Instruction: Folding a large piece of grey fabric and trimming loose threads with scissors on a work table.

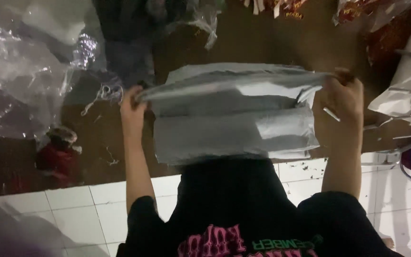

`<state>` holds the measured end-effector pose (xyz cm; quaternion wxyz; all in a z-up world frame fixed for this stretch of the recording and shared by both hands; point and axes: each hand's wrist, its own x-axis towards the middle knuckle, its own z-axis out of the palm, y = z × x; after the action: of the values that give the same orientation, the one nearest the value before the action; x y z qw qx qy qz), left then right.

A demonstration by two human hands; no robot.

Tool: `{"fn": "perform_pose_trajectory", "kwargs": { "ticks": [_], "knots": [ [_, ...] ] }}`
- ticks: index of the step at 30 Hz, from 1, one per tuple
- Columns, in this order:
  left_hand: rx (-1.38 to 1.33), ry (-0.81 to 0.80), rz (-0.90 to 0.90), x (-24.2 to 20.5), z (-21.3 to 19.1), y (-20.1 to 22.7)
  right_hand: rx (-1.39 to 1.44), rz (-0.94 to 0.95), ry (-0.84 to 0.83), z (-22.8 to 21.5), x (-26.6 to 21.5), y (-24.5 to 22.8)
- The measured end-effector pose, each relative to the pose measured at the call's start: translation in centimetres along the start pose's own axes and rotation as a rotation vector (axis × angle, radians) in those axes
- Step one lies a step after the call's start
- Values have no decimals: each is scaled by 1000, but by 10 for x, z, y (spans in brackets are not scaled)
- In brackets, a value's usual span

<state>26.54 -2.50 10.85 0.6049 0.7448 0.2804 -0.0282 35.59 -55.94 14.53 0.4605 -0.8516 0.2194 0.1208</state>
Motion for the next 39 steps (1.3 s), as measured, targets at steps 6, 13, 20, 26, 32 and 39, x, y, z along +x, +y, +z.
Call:
{"fn": "perform_pose_trajectory", "kwargs": {
  "ticks": [6,13,20,26,32,39],
  "knots": [
    [85,13,85,-104,-8,-124,65,170,35,-26,-46,134],
    [87,1,61,-142,-17,-139,-96,393,56,2,-74,142],
    [497,76,390,-134,8,-134,-275,-497,468,51,-68,152],
    [507,67,389,-91,126,-89,-195,-404,69,179,-88,86],
    [421,58,219,-54,135,-103,-486,-463,-26,225,-84,62],
    [-714,159,-187,-46,67,-109,-453,-435,-53,223,-81,73]
  ]
}}
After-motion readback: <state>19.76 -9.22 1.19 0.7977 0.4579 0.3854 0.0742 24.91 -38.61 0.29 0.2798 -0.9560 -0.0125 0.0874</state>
